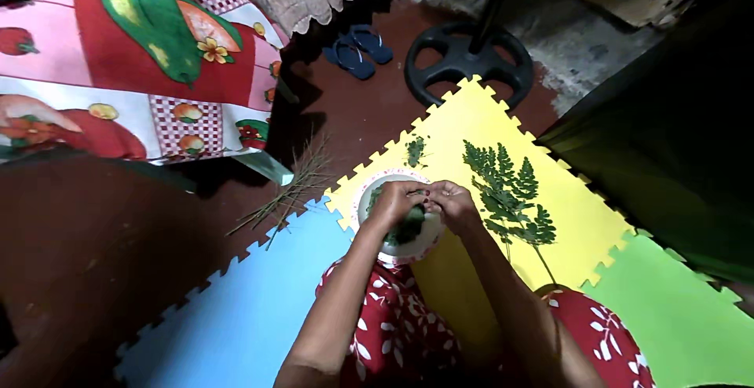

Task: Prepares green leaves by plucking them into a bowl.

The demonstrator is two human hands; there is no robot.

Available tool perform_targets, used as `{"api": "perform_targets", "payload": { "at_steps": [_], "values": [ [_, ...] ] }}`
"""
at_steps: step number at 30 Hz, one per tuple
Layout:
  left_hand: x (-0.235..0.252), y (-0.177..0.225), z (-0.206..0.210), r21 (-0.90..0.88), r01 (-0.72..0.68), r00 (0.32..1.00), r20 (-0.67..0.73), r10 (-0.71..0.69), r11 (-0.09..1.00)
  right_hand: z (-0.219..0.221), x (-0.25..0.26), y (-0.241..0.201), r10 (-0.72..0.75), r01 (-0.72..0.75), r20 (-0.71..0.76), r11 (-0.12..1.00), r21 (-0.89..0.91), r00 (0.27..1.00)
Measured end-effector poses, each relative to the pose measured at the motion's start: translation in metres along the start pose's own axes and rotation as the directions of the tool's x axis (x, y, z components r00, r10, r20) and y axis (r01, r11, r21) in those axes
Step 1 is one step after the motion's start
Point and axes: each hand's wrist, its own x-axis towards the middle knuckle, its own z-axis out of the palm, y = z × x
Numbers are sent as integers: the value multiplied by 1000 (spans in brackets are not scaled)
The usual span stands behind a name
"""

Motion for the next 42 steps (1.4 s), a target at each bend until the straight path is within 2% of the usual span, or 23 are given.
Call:
{"api": "perform_targets", "payload": {
  "at_steps": [4,7,10,15,20,22,24,26,27,28,32,35,38,40,42],
  "values": [
    [-18,-8,2,-76,-42,977,-211,25,996,4,-18,-11,56,-60,121,998,30,991],
    [-26,-12,3,-154,-80,957,-287,32,985,11,-28,-16,-21,28,101,998,-63,995],
    [-32,-9,2,-184,-91,956,-290,34,979,14,-32,-16,-98,108,89,987,-119,991],
    [-42,-11,-7,-260,-44,956,-292,-35,965,4,-33,-18,-122,129,62,981,-142,991],
    [-43,-18,-9,-246,13,962,-262,-80,969,-5,-30,-18,-57,61,45,992,-108,997],
    [-41,-17,-6,-194,40,967,-239,-87,980,-2,-28,-14,-58,68,66,983,-168,996],
    [-39,-18,-5,-26,87,982,-167,-90,996,-1,-24,-10,-63,138,180,887,-441,982],
    [-35,-23,-5,228,148,989,-17,-148,962,1,-19,-7,-14,233,293,643,-730,956],
    [-33,-28,-4,334,169,982,26,-188,927,1,-17,-4,0,267,317,539,-799,948],
    [-30,-34,-2,402,190,975,28,-219,896,0,-16,-1,1,276,315,482,-832,949],
    [-15,-60,17,529,273,939,35,-342,803,-45,-26,19,-113,187,151,487,-853,982],
    [-12,-63,35,588,288,898,109,-427,756,-91,-43,26,-99,-40,-101,487,-872,990],
    [-19,-48,35,601,225,920,129,-371,767,-134,-50,38,-3,-269,-302,447,-853,953],
    [-27,-44,29,563,181,977,-9,-213,807,-154,-47,55,93,-371,-368,424,-826,925],
    [-30,-53,23,501,225,963,-245,-112,836,-161,-40,69,171,-437,-402,396,-808,899]
  ]
}}
